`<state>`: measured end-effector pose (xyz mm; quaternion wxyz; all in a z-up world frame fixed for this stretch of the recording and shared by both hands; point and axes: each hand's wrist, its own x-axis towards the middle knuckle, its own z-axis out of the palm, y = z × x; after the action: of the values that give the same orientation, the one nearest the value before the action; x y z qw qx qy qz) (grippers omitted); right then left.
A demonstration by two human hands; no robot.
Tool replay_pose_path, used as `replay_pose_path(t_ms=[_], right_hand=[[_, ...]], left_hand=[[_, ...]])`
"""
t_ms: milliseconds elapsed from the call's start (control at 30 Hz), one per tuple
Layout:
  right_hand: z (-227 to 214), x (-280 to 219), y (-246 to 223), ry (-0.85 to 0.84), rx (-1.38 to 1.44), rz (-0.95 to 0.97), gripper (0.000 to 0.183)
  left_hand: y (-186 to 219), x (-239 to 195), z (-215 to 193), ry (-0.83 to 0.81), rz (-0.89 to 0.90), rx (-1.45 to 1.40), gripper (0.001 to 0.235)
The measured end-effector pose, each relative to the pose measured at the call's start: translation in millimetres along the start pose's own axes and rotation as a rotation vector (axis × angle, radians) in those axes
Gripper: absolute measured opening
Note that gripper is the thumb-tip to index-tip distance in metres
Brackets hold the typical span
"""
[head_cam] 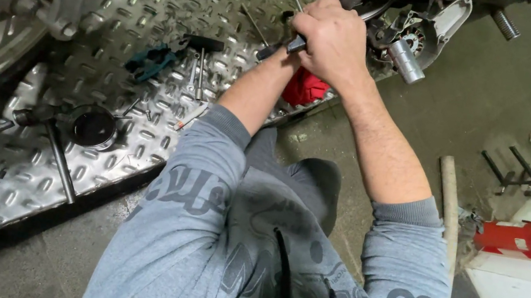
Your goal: The person sits on the floor of a motorcycle workshop and works on a motorcycle engine mounted on a low metal platform. They use a screwdriver-like tool to turn a fastener in the engine, steady the engine parts with the other hand, and use a red cloth at one point.
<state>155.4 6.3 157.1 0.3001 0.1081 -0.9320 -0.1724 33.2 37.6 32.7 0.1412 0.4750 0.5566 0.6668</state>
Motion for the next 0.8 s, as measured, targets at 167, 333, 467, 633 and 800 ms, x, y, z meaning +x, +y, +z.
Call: replay_pose_path(t_ms=[167, 333, 467, 633, 800], right_hand=[[27, -15, -6, 0.022, 0.321, 0.253, 0.014], [58, -25, -17, 0.192, 0.715, 0.457, 0.016], [73, -27, -22, 0.258, 0.966, 0.627, 0.012], [55, -27, -22, 0.235, 0.935, 0.6, 0.012], [31, -65, -20, 0.25, 0.596, 0.384, 0.015]], left_hand=[[33, 0, 3, -0.074, 0.004, 0.381, 0.017], [48, 6, 9, -0.154, 0.013, 0.76, 0.014], [29, 7, 12, -0.225, 0.027, 1.056, 0.014], [-31, 20, 32, -0.065, 0.235, 1.218, 0.012], [-52, 11, -16, -0.411, -0.269, 0.564, 0.049]])
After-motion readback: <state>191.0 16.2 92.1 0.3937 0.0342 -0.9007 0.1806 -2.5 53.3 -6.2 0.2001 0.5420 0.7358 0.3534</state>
